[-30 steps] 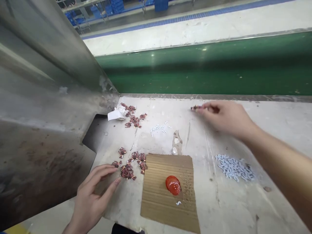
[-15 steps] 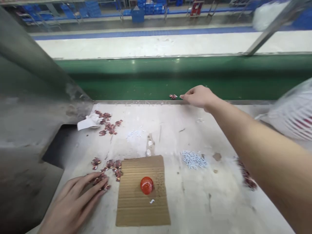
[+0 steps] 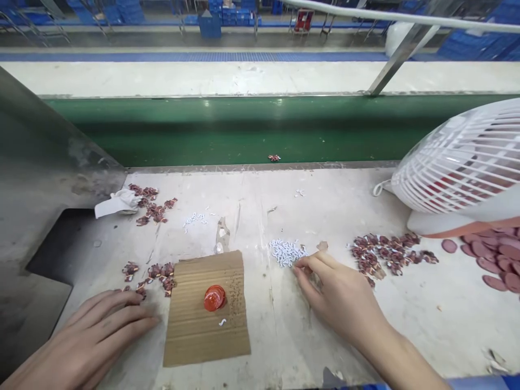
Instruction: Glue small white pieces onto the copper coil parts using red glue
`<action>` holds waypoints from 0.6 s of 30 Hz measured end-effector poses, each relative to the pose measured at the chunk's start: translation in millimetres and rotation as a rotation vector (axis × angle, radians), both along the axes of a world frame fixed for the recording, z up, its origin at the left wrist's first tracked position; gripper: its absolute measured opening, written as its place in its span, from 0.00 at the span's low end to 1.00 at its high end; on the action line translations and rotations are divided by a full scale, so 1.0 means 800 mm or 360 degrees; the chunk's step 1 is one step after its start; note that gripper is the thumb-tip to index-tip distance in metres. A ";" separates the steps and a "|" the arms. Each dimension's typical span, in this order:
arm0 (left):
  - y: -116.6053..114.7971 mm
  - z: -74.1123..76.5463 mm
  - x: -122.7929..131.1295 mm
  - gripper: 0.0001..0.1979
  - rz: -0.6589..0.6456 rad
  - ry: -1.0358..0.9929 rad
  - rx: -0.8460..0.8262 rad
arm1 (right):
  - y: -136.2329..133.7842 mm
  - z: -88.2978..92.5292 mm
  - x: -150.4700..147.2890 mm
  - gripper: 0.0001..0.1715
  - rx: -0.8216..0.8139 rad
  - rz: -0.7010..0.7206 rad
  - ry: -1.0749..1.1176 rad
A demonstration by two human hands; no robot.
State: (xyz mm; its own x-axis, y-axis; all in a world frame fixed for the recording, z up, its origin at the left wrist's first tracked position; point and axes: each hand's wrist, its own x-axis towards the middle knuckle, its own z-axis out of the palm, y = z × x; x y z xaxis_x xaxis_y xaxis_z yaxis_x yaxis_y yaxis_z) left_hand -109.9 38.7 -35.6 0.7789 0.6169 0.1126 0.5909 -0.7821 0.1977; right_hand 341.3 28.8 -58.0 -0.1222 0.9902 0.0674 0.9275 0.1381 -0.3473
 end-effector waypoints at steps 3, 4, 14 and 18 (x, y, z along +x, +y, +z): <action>0.007 0.000 -0.001 0.23 -0.0016 -0.0121 -0.0032 | -0.002 -0.009 -0.011 0.14 0.0055 -0.0038 -0.0053; 0.007 0.001 -0.002 0.23 -0.0040 -0.0131 -0.0041 | -0.003 -0.011 -0.012 0.14 0.0064 -0.0043 -0.0072; -0.012 0.011 -0.011 0.17 0.0302 -0.0049 0.0170 | -0.011 0.009 -0.012 0.17 -0.0145 -0.0027 0.0233; -0.015 0.003 -0.005 0.16 0.0345 -0.0169 0.0029 | -0.034 0.042 -0.047 0.17 -0.0321 -0.0067 0.0659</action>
State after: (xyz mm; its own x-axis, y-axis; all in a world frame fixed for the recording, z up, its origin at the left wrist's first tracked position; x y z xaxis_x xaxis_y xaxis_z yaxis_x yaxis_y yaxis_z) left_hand -113.7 26.4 -33.3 0.6117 0.7655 0.1995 0.7221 -0.6433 0.2545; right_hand 303.8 1.7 -24.1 -0.0849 0.9921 -0.0924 0.7082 -0.0051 -0.7060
